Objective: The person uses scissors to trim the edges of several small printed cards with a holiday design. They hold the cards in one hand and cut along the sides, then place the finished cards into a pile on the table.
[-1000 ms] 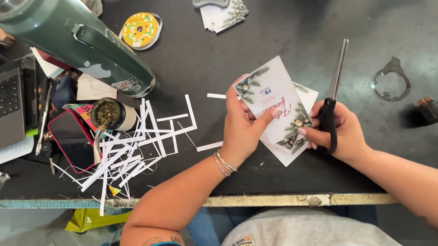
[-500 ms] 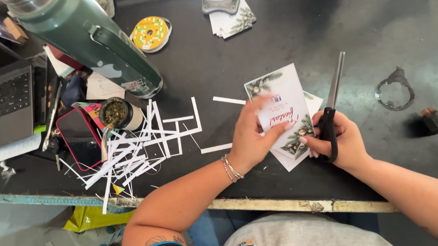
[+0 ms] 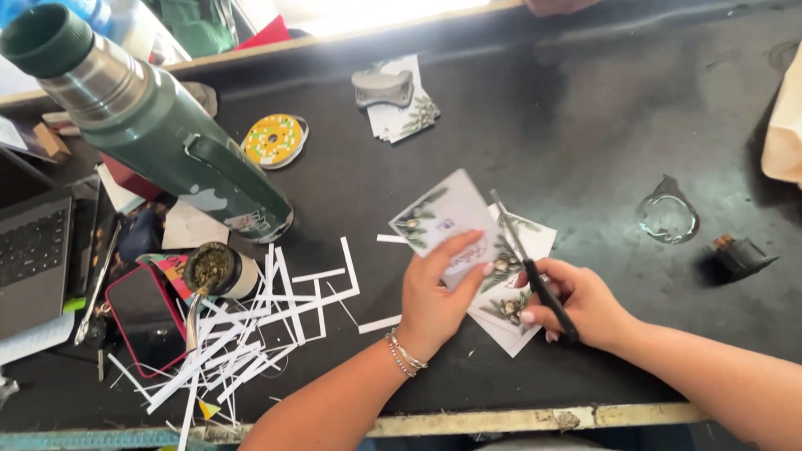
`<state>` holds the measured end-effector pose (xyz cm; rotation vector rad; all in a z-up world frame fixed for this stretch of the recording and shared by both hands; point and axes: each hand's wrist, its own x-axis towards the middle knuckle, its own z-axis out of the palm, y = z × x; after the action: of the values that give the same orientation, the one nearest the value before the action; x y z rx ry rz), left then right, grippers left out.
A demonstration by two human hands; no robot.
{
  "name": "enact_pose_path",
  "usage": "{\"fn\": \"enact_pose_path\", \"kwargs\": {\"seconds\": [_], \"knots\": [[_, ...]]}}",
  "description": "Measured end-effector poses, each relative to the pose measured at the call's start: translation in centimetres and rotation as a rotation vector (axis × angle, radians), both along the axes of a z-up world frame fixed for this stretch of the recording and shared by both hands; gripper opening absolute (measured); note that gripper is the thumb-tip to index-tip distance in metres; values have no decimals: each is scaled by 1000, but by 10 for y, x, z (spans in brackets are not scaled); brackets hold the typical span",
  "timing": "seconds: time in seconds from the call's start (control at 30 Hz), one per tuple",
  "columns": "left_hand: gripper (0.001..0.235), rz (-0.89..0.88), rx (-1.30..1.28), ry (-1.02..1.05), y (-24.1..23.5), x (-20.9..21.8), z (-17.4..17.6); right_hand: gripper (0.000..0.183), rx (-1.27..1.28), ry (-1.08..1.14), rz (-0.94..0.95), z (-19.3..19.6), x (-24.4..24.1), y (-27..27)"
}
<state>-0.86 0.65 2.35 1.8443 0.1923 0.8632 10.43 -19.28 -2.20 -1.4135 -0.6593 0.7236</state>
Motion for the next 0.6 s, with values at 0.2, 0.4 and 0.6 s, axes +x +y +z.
{"fn": "enact_pose_path", "kwargs": {"seconds": [0.2,0.4,0.6], "knots": [[47,20,-52,-12,7,-2,14,58,-59,-150,71,0,15,-7],[44,39,-98,25,10,-6,27,41,-97,-122,95,10,18,-2],[45,47,-98,30,9,-7,27,37,-103,-137,89,11,19,-1]]}}
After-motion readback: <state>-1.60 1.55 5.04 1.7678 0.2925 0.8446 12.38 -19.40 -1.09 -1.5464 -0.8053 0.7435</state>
